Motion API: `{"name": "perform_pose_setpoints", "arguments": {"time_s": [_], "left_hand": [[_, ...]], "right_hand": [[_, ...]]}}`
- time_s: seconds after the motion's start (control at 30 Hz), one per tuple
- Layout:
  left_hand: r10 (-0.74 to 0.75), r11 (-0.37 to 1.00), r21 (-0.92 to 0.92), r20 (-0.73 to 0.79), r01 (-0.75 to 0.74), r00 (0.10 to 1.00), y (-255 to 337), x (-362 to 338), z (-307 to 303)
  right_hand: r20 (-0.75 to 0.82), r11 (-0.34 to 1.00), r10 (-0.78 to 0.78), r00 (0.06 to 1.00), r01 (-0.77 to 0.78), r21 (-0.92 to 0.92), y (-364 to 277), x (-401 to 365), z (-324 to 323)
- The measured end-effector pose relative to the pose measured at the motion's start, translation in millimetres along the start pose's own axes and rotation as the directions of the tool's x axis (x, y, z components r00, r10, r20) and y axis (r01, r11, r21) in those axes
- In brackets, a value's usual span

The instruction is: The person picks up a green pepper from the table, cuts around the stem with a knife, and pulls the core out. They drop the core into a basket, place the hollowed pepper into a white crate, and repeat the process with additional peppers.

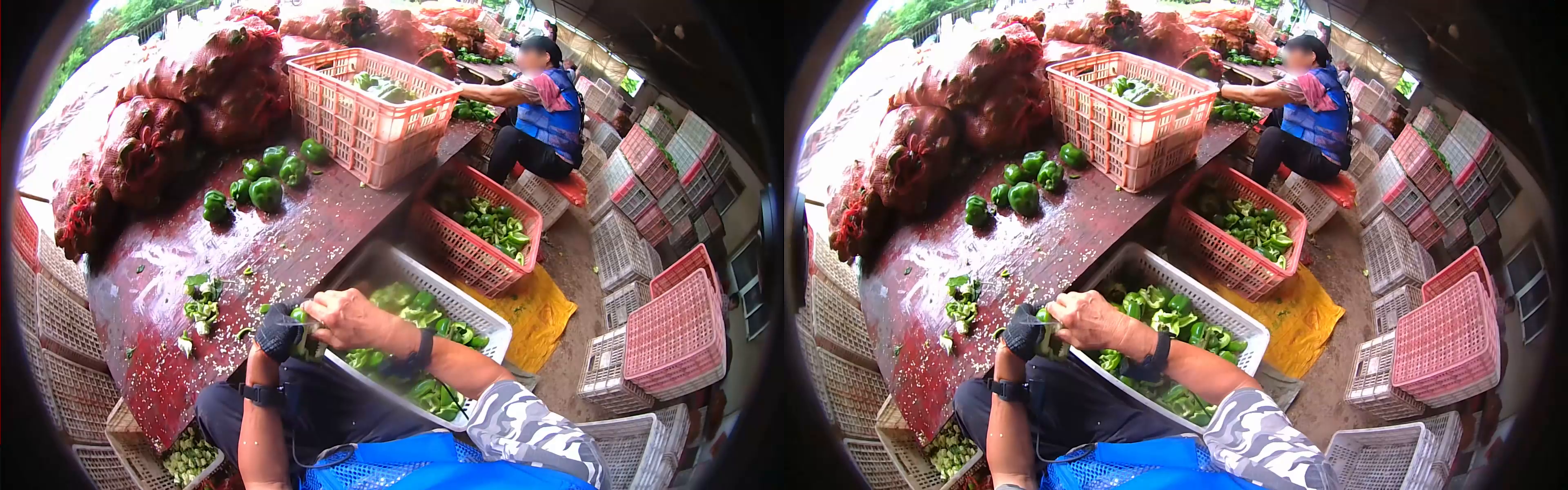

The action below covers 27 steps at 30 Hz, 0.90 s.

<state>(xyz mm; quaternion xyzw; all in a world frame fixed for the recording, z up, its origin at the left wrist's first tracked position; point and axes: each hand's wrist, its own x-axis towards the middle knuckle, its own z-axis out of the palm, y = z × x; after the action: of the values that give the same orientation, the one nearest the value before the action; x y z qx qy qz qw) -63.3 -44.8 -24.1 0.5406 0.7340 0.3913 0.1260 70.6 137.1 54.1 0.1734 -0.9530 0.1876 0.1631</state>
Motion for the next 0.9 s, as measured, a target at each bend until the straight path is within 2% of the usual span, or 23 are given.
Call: {"name": "perform_pose_setpoints", "arguments": {"time_s": [0.03,0.07,0.1,0.13,0.17,0.2,0.27,0.3,0.33,0.37,0.47,0.6,0.67,0.8,0.87,0.9], "left_hand": [[-0.144,0.982,-0.116,0.035,0.148,0.989,9.6,0.9,-3.6],[0.069,0.987,0.141,0.042,-0.075,0.997,3.9,1.6,-4.5],[0.073,0.987,0.142,0.044,-0.078,0.996,1.7,-0.8,-0.1],[-0.117,0.991,-0.062,-0.033,0.115,0.993,0.2,-2.6,6.6],[-0.314,0.919,-0.274,-0.069,0.285,0.947,3.0,-2.6,9.1],[-0.311,0.920,-0.272,-0.070,0.282,0.948,-0.4,-2.8,9.8],[-0.159,0.987,-0.022,-0.054,0.158,0.986,-14.9,-3.3,11.5],[-0.156,0.988,-0.021,-0.053,0.155,0.986,-22.0,-4.4,12.5],[0.048,0.956,0.292,-0.049,-0.032,0.998,-29.1,-5.2,13.2],[0.240,0.795,0.570,0.017,-0.207,0.971,-32.6,-5.2,14.7],[0.175,0.823,0.551,-0.021,-0.135,0.984,-38.5,-6.9,22.5],[0.184,0.801,0.581,-0.004,-0.148,0.983,-39.5,-9.0,25.2],[0.097,0.767,0.637,0.005,-0.078,0.995,-36.3,-8.1,28.3],[0.102,0.731,0.679,-0.016,-0.064,0.995,-23.9,-5.9,29.2],[0.145,0.741,0.669,-0.076,-0.058,0.987,-15.3,-7.0,31.7],[0.147,0.741,0.669,-0.076,-0.058,0.986,-14.1,-7.6,33.8]], "right_hand": [[-0.002,1.000,0.001,1.000,-0.001,-0.004,1.3,-0.9,3.1],[-0.016,1.000,-0.001,1.000,0.001,0.016,2.1,-1.2,6.4],[-0.029,0.999,-0.003,1.000,0.005,0.038,2.8,-1.1,10.1],[-0.048,0.998,-0.001,0.999,0.004,0.057,4.1,-0.9,13.5],[-0.049,0.998,-0.001,0.999,0.004,0.055,4.4,-1.2,15.1],[-0.073,0.998,0.005,0.997,0.000,0.066,4.8,-1.3,16.3],[-0.099,0.997,0.012,0.995,-0.005,0.077,6.8,-1.4,18.7],[-0.129,0.995,0.008,0.992,0.004,0.096,8.2,-1.6,20.0],[-0.160,0.993,0.005,0.987,0.014,0.115,9.8,-1.9,21.0],[-0.163,0.994,0.006,0.987,0.013,0.113,10.0,-1.8,20.1],[-0.203,0.990,0.007,0.979,0.021,0.137,10.5,-1.1,18.3],[-0.252,0.981,0.038,0.967,0.011,0.191,9.7,-2.9,18.2],[-0.264,0.976,0.055,0.963,0.004,0.217,9.0,-3.9,16.9],[-0.244,0.955,0.132,0.961,-0.057,0.291,7.1,-5.6,15.4],[-0.248,0.946,0.163,0.955,-0.080,0.314,7.1,-4.9,15.0],[-0.290,0.939,0.185,0.939,-0.082,0.335,7.6,-3.8,14.5]]}}
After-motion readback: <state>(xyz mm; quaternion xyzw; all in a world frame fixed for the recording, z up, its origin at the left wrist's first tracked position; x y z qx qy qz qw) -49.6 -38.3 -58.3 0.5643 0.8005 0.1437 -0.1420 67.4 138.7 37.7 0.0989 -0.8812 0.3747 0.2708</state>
